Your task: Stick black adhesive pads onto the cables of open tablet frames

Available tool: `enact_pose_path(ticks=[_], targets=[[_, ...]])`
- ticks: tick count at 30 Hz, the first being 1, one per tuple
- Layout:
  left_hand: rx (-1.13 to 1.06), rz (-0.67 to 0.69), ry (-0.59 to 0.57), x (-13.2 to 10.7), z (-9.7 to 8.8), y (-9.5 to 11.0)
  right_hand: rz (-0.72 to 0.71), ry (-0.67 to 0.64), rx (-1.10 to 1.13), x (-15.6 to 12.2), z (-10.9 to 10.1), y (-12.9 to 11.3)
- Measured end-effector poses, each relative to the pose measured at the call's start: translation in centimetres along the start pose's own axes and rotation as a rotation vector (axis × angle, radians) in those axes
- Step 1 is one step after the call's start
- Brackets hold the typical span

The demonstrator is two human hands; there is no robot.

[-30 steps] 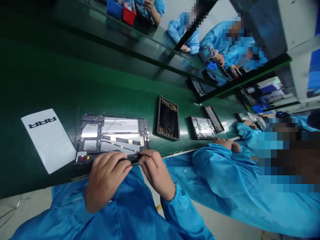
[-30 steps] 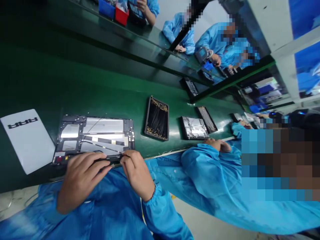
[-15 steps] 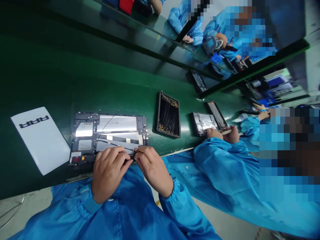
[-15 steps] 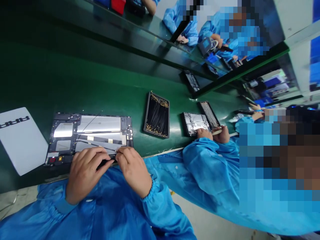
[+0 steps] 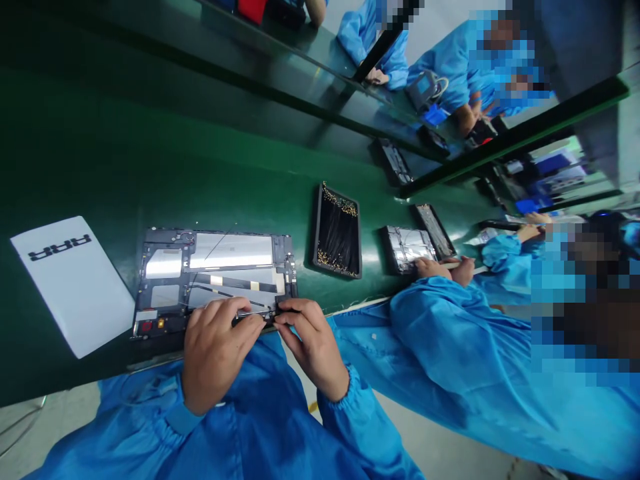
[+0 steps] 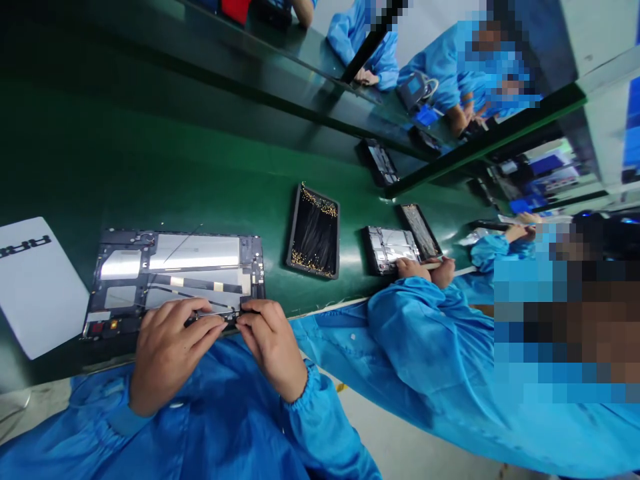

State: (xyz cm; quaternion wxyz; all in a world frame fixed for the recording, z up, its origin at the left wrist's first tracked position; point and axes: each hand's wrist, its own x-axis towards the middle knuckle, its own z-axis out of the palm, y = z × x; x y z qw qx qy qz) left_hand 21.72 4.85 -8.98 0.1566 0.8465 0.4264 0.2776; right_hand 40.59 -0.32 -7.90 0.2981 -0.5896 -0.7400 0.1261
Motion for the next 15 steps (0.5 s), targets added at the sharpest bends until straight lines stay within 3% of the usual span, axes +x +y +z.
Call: enact_pose_path(ticks=[15], targets=[[0.038,0.008,0.050,0.13,0.30,0.15,-0.002,-0.011,-0.041,0.09,0.43,-0.04]])
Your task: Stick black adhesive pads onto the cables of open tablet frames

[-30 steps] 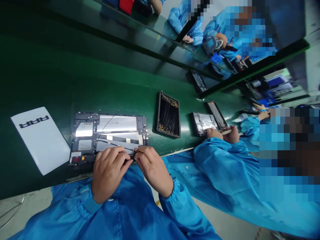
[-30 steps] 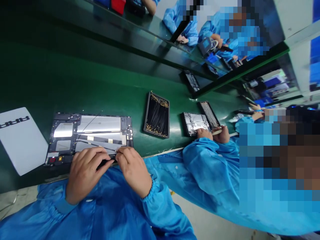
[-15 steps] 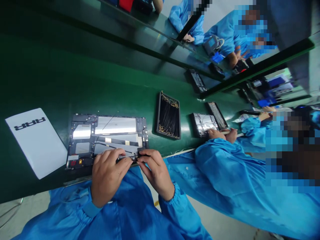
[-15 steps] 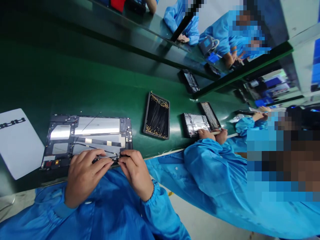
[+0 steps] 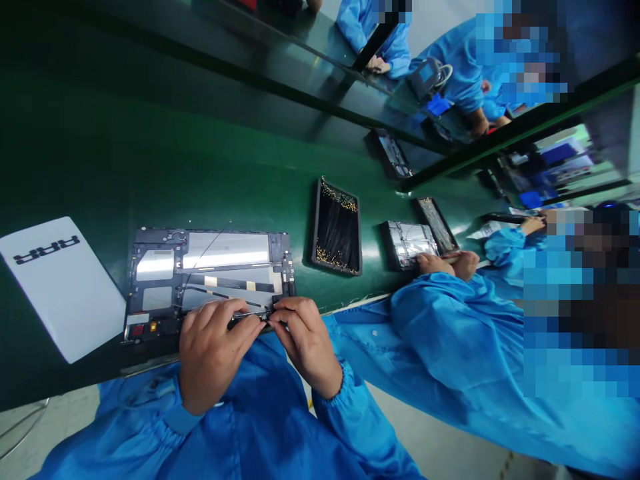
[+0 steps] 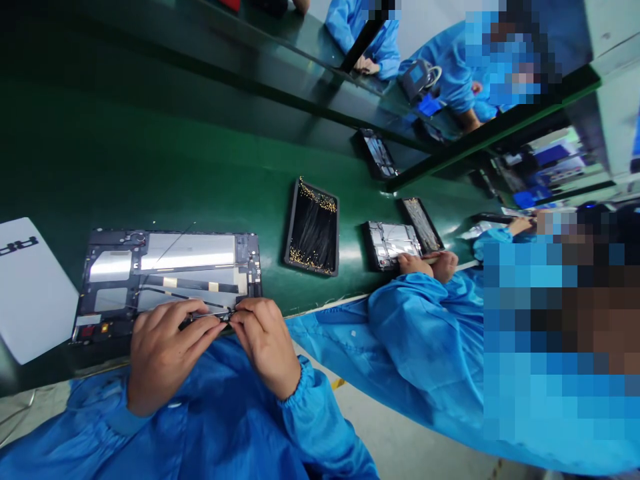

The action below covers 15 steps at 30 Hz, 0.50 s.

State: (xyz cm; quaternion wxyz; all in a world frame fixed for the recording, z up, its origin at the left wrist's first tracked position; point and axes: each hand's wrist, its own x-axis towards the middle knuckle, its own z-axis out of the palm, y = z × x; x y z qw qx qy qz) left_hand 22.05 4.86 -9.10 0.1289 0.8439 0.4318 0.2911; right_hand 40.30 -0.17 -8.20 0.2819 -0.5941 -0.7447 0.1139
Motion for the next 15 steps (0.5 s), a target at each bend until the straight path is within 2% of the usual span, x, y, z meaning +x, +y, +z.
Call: enact_pose_path(ticks=[10,15], targets=[[-0.004,-0.007,0.027,0.00,0.16,0.09,-0.014,0.007,-0.014,0.00,0.21,-0.07],[0.002,0.000,0.021,-0.10,0.22,-0.06,-0.048,0.068,-0.001,-0.55,0.68,0.19]])
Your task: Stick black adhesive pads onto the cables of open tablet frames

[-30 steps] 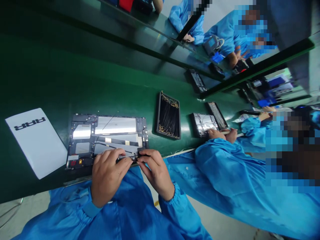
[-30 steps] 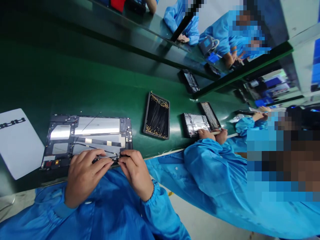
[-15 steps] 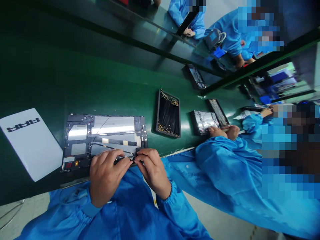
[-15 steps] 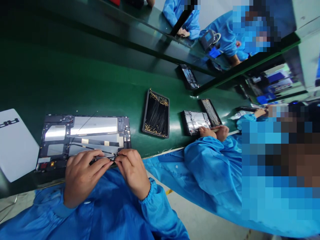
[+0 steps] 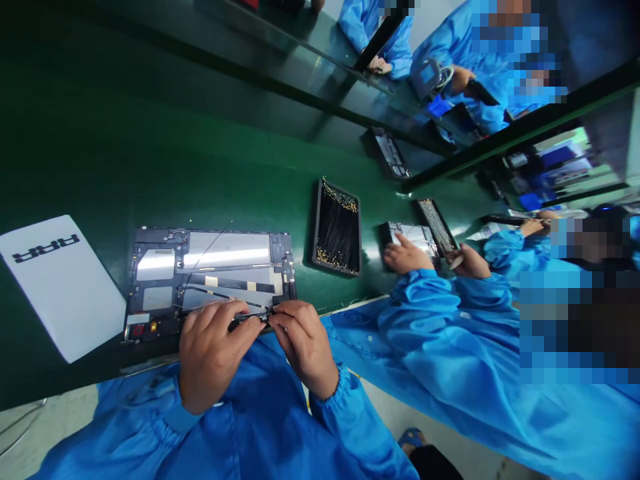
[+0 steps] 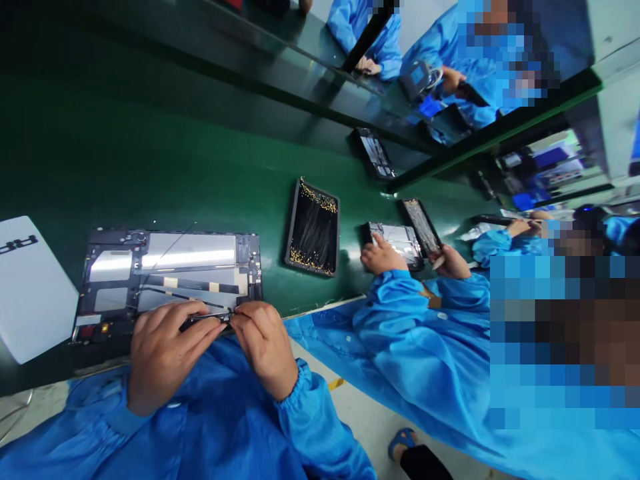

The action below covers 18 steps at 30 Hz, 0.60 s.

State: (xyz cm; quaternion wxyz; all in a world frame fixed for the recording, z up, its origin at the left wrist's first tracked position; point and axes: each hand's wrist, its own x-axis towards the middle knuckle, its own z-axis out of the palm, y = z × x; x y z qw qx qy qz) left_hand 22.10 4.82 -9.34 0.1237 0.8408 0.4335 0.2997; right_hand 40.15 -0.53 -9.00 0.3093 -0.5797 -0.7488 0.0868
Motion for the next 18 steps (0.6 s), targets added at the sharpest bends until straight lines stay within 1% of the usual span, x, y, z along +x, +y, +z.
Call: enact_pose_path(ticks=[3,8,10,15,18], targets=[[-0.002,0.006,0.007,0.0,0.0,-0.1,-0.020,0.046,0.050,-0.8,0.4,0.3],[-0.003,0.017,0.023,0.0,0.0,0.0,-0.105,0.090,0.075,-1.8,0.8,0.9],[-0.001,0.020,0.029,0.0,0.0,0.0,-0.114,0.085,0.051,-1.9,0.9,1.0],[0.016,0.023,0.027,0.2,0.1,0.0,-0.142,0.081,-0.089,-1.8,1.3,0.6],[0.023,0.021,0.019,0.4,0.2,0.0,-0.142,0.087,-0.120,-2.0,1.6,0.3]])
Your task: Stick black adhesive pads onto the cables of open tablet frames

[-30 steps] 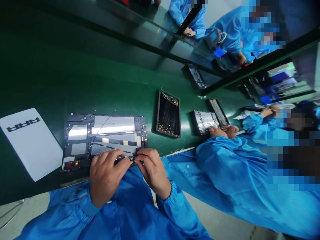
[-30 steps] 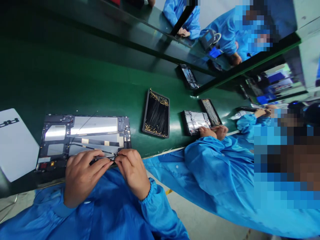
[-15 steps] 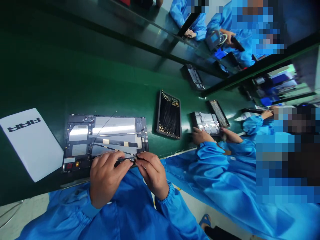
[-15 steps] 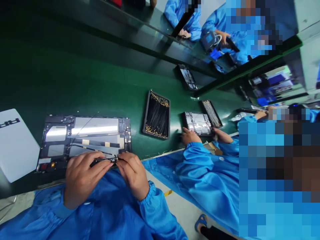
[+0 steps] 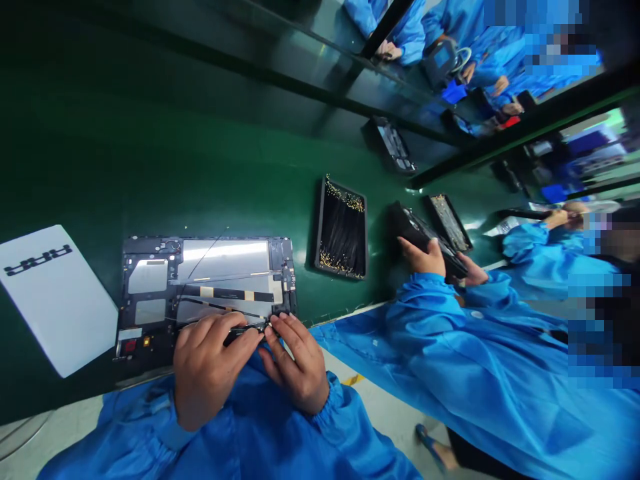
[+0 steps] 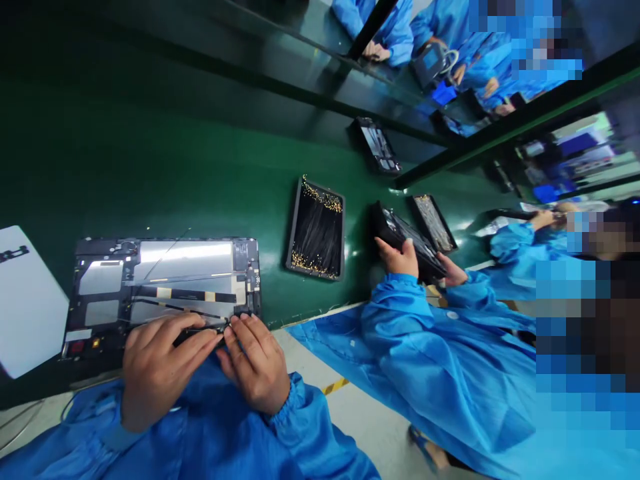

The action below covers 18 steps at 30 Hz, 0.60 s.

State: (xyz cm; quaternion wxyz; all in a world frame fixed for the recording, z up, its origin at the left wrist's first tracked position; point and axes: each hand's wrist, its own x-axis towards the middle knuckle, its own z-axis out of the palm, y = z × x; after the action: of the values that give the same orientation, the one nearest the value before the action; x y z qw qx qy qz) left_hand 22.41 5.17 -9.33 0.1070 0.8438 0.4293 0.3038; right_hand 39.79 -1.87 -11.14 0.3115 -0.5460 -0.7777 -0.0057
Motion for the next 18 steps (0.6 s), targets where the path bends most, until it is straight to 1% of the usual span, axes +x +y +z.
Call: enact_pose_path(ticks=[2,4,7,8,9,10,12,14,15,16,17,18], targets=[[-0.013,0.004,-0.008,0.0,-0.2,0.1,0.011,-0.005,0.020,-0.1,0.1,-0.1],[-0.060,0.020,-0.011,-0.3,-0.8,0.0,0.016,-0.022,0.039,-0.3,0.1,-0.1],[-0.100,0.061,0.015,-1.3,-2.7,-0.9,0.019,-0.044,0.001,-0.5,0.1,-0.3],[-0.067,0.060,0.029,-1.6,-3.5,-1.5,0.029,-0.052,-0.003,-0.6,0.0,-0.4],[-0.007,0.028,0.049,-2.0,-4.3,-2.3,0.049,-0.055,0.011,-0.6,-0.1,-0.4],[0.059,-0.044,0.066,-2.4,-5.1,-3.1,0.085,-0.050,0.042,-0.6,-0.2,-0.4],[0.132,-0.286,0.074,-3.1,-6.3,-5.0,0.219,-0.026,0.109,-0.5,-0.4,-0.2],[0.064,-0.538,-0.004,-3.8,-6.9,-6.4,0.360,-0.030,0.147,-0.4,-0.6,0.2],[0.002,-0.612,-0.056,-4.2,-7.0,-6.8,0.396,-0.051,0.155,-0.4,-0.6,0.4],[-0.050,-0.643,-0.098,-4.6,-7.0,-7.1,0.403,-0.080,0.160,-0.4,-0.5,0.6],[-0.085,-0.640,-0.116,-5.0,-6.9,-7.1,0.386,-0.102,0.164,-0.5,-0.5,0.8],[-0.103,-0.618,-0.110,-5.4,-6.8,-7.0,0.362,-0.115,0.167,-0.5,-0.6,0.9]])
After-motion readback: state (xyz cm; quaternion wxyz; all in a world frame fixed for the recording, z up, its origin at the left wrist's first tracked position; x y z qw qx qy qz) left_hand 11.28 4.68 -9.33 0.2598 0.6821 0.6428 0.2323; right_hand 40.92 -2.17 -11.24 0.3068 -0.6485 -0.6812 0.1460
